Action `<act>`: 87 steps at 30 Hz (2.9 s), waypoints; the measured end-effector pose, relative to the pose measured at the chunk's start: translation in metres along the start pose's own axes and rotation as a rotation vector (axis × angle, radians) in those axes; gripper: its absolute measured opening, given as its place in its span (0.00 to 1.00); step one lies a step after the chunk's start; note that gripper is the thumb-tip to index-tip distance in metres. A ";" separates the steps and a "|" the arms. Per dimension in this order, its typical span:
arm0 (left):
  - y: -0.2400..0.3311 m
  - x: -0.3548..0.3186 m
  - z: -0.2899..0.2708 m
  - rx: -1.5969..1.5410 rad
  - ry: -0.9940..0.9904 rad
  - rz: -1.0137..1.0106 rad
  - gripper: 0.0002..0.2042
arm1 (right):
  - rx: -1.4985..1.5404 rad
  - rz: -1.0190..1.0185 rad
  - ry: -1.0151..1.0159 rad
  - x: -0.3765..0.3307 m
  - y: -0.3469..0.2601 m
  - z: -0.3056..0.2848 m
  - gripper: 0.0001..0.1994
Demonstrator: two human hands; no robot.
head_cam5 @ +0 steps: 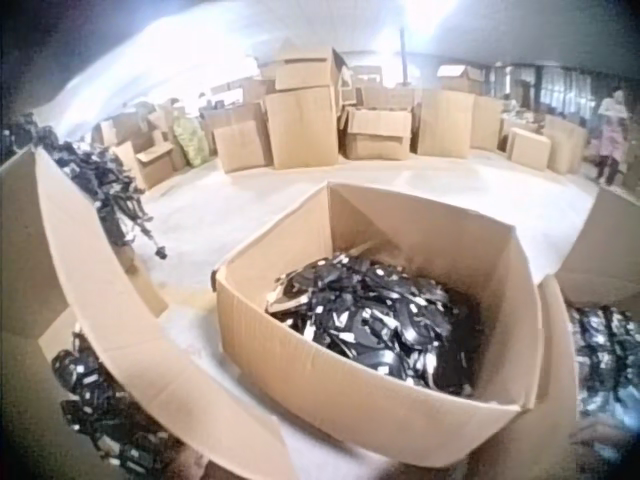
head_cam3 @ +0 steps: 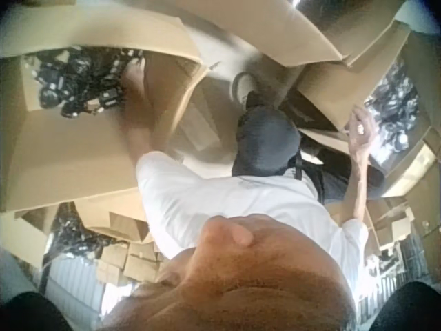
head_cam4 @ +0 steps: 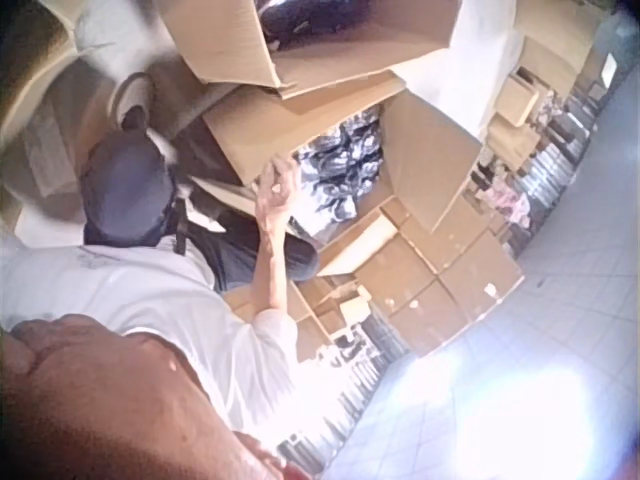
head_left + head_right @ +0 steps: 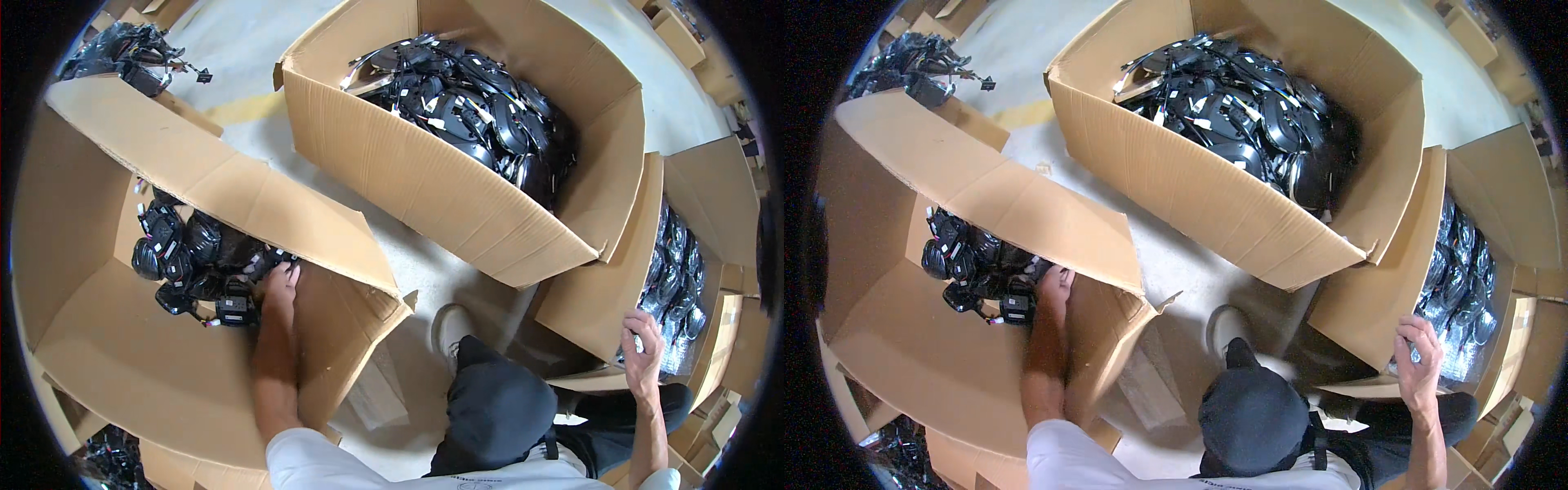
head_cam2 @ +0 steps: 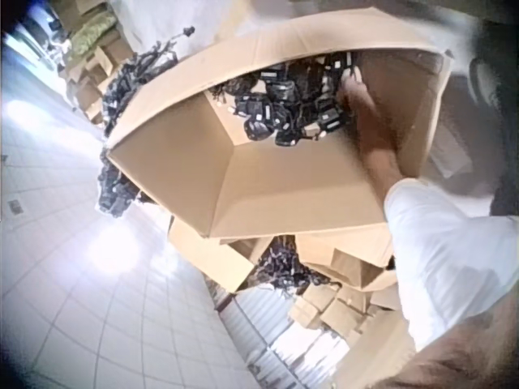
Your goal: The person sits on the floor and packs small black electronic devices into a cardboard box. They transfer the items from a source box, arrange them neatly, and place a sheet of bubble wrap on top before closing the box flaps and writing on the exterior.
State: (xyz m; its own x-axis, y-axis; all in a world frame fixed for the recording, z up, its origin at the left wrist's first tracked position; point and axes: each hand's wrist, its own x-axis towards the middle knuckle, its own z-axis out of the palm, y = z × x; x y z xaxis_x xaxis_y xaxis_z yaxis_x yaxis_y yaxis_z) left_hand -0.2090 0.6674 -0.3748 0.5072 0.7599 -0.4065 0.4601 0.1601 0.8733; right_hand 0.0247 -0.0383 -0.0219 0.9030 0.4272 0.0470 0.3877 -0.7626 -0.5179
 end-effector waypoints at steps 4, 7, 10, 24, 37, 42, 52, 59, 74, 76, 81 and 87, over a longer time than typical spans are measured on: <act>0.032 -0.091 -0.021 -0.258 -0.110 -0.087 0.19 | -0.039 -0.035 0.107 0.005 -0.018 -0.008 0.09; 0.176 -0.183 0.015 -0.385 -0.196 -0.152 0.25 | 0.076 -0.164 -0.038 0.025 -0.044 -0.010 0.15; 0.262 -0.266 0.020 -0.417 -0.303 -0.180 0.26 | 0.221 -0.606 -0.241 0.070 -0.128 0.019 0.26; 0.151 -0.105 -0.044 -0.357 -0.163 -0.115 0.17 | 0.604 -0.336 -0.111 0.081 -0.129 0.005 0.33; 0.076 0.085 0.032 0.902 0.089 0.341 0.21 | 0.290 0.524 0.554 0.013 0.049 -0.189 0.32; 0.139 0.040 0.004 0.979 0.225 0.397 0.23 | 0.168 0.719 0.061 -0.043 0.112 -0.203 0.38; 0.293 -0.206 -0.067 0.722 0.431 0.821 0.27 | 0.350 0.777 0.009 -0.103 0.219 -0.070 0.29; 0.401 -0.423 0.126 -0.194 -0.424 0.499 0.21 | 0.147 0.235 0.144 -0.068 0.115 -0.115 0.28; 0.463 -0.529 0.325 0.572 -1.035 1.166 0.33 | 0.424 -0.399 -0.301 -0.077 0.007 -0.187 0.33; 0.451 -0.489 0.292 0.278 -0.922 0.623 0.32 | 0.090 -0.190 -0.028 -0.081 0.071 -0.202 0.28; 0.416 -0.405 0.164 0.110 -0.369 0.422 0.22 | -0.416 0.138 0.194 -0.096 0.210 -0.249 0.23; 0.317 -0.264 0.019 -0.054 -0.194 0.148 0.19 | 1.120 0.819 -0.247 -0.125 0.235 -0.154 0.23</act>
State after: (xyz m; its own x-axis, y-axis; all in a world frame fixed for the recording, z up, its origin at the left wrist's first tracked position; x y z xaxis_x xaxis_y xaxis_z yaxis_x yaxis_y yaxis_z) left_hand -0.1831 0.5053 0.0046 0.6987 0.6435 -0.3126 0.3333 0.0938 0.9381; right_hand 0.0320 -0.3460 -0.0177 0.6971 0.2194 -0.6826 -0.6806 -0.0972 -0.7262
